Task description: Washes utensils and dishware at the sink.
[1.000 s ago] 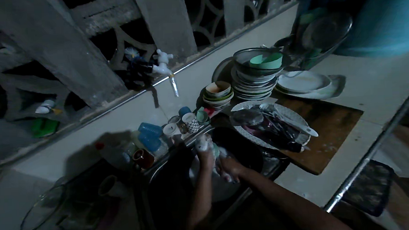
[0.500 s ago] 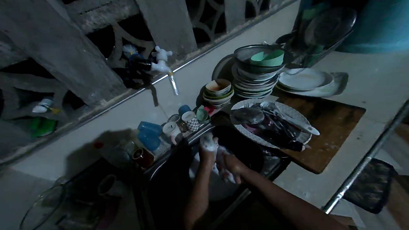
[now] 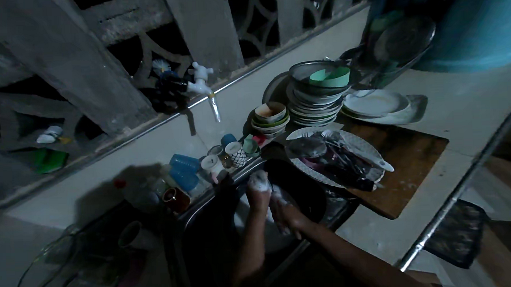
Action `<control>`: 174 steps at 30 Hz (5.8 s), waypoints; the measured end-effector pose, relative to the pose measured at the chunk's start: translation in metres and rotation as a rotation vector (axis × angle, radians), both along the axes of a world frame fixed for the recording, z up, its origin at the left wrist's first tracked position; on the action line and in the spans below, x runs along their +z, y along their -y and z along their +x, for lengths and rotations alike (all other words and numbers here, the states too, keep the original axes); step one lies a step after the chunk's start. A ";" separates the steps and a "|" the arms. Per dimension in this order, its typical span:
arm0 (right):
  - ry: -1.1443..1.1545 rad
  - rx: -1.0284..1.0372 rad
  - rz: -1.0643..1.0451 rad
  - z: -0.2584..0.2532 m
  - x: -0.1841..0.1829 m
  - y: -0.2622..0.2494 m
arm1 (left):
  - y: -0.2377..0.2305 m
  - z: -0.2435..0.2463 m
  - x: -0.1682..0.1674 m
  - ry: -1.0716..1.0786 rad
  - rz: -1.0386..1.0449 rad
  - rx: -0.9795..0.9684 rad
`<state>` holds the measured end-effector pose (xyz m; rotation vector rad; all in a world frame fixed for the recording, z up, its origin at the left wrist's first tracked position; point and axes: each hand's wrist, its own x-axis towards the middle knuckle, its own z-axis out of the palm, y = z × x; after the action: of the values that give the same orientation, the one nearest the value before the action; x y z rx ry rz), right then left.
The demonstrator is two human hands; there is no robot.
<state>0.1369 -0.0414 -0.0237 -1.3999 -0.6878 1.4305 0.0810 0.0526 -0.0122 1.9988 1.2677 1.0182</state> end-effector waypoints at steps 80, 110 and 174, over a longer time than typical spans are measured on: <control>-0.030 -0.313 0.135 -0.013 -0.007 -0.042 | -0.002 0.000 0.009 0.566 -0.584 -0.116; 1.409 0.625 0.027 0.082 0.054 -0.023 | -0.015 -0.015 0.039 -0.822 -0.165 -0.494; 0.359 -0.334 0.098 0.043 0.011 -0.010 | 0.036 0.033 -0.005 -0.007 -0.369 -0.190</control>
<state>0.1798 -0.0318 -0.0124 -1.6243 -0.6975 0.8846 0.1143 0.0166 -0.0170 1.7951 1.1472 0.6352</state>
